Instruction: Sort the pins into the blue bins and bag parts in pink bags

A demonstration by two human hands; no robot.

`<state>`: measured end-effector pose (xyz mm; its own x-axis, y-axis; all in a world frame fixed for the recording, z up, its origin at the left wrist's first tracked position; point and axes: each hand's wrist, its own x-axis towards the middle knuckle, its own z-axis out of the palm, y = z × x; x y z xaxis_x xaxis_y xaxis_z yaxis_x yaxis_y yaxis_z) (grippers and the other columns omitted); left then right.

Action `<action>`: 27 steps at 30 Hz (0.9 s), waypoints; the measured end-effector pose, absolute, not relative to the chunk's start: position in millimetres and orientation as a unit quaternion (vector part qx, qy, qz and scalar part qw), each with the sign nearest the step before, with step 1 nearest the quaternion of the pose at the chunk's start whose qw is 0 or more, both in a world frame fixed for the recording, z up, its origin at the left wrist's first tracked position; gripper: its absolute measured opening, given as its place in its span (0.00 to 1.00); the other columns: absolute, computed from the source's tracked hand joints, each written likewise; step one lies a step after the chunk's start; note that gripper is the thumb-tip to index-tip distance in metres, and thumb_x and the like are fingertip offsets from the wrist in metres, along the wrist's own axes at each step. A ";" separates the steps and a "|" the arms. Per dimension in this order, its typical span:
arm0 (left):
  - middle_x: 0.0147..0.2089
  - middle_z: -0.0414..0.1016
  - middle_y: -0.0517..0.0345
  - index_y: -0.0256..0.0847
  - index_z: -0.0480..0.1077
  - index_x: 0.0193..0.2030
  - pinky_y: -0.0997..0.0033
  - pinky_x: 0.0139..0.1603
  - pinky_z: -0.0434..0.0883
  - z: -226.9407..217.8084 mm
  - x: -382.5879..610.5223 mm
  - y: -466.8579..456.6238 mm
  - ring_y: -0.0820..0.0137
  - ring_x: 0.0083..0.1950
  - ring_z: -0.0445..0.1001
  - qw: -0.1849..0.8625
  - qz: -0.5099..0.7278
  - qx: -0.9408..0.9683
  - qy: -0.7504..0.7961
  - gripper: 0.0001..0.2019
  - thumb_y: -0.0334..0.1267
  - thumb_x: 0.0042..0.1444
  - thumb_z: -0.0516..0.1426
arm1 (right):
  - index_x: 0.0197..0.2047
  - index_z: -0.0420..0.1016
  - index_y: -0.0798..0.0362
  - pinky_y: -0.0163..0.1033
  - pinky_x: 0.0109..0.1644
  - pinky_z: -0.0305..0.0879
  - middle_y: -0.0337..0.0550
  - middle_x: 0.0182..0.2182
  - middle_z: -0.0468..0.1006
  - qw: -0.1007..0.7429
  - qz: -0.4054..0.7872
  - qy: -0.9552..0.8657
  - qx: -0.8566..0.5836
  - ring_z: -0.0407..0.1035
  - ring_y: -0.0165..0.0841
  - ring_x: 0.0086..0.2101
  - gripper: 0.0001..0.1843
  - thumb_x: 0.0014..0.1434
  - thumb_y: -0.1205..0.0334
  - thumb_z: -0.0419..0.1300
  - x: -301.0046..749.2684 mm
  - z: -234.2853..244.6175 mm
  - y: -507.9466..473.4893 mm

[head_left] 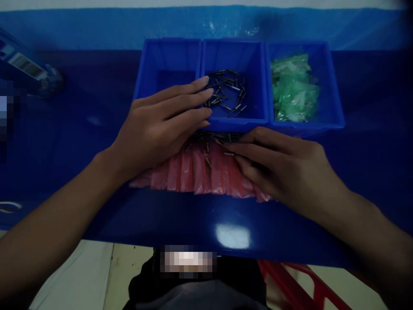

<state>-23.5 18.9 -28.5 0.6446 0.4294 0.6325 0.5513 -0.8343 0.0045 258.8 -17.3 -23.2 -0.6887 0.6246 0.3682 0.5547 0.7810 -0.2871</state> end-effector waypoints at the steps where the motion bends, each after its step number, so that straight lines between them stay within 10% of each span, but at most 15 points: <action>1: 0.67 0.80 0.55 0.45 0.75 0.60 0.59 0.71 0.83 -28.7 -23.9 19.1 0.61 0.72 0.77 0.098 -0.321 -0.903 -0.268 0.11 0.32 0.74 0.62 | 0.56 0.79 0.46 0.35 0.40 0.81 0.40 0.47 0.84 0.226 0.078 -0.915 -0.325 0.82 0.30 0.41 0.13 0.73 0.68 0.60 258.6 -22.1 -17.2; 11: 0.68 0.80 0.54 0.42 0.74 0.62 0.57 0.70 0.83 -30.4 -26.2 20.5 0.61 0.72 0.76 0.107 -0.315 -0.906 -0.260 0.12 0.33 0.75 0.60 | 0.39 0.83 0.48 0.37 0.26 0.68 0.34 0.26 0.79 0.401 0.236 -0.783 -0.412 0.72 0.27 0.24 0.04 0.64 0.66 0.72 252.7 -3.2 -22.2; 15: 0.67 0.80 0.51 0.39 0.75 0.61 0.57 0.69 0.83 -29.9 -25.4 19.3 0.60 0.72 0.77 0.110 -0.314 -0.906 -0.261 0.11 0.32 0.75 0.60 | 0.56 0.86 0.44 0.40 0.37 0.81 0.38 0.46 0.88 0.439 0.304 -0.730 -0.427 0.79 0.29 0.31 0.16 0.67 0.67 0.69 254.0 -2.7 -20.2; 18: 0.67 0.80 0.54 0.43 0.76 0.60 0.59 0.70 0.83 -30.8 -24.9 19.0 0.62 0.72 0.77 0.108 -0.322 -0.901 -0.270 0.11 0.32 0.74 0.61 | 0.69 0.78 0.40 0.43 0.49 0.85 0.37 0.71 0.74 0.430 0.321 -0.752 -0.383 0.83 0.34 0.48 0.30 0.67 0.71 0.67 258.8 -2.3 -17.5; 23: 0.65 0.82 0.47 0.37 0.76 0.59 0.58 0.69 0.83 -29.3 -23.8 18.6 0.61 0.71 0.77 0.116 -0.317 -0.904 -0.260 0.10 0.32 0.74 0.62 | 0.58 0.84 0.53 0.40 0.47 0.83 0.43 0.47 0.88 0.311 0.053 -0.893 -0.320 0.84 0.35 0.44 0.16 0.68 0.69 0.67 265.0 -8.8 -17.0; 27: 0.66 0.81 0.54 0.38 0.78 0.58 0.55 0.67 0.84 -24.6 -22.0 17.6 0.61 0.71 0.78 0.107 -0.287 -0.905 -0.296 0.10 0.36 0.78 0.57 | 0.59 0.82 0.55 0.40 0.37 0.76 0.49 0.51 0.85 0.202 -0.007 -0.932 -0.299 0.83 0.38 0.43 0.14 0.73 0.66 0.62 262.1 -19.9 -16.9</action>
<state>-22.0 17.6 -24.6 0.6604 0.4745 0.5821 0.5970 -0.8019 -0.0237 262.1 -16.9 -19.9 -0.7390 0.5554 0.3813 0.5610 0.8207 -0.1081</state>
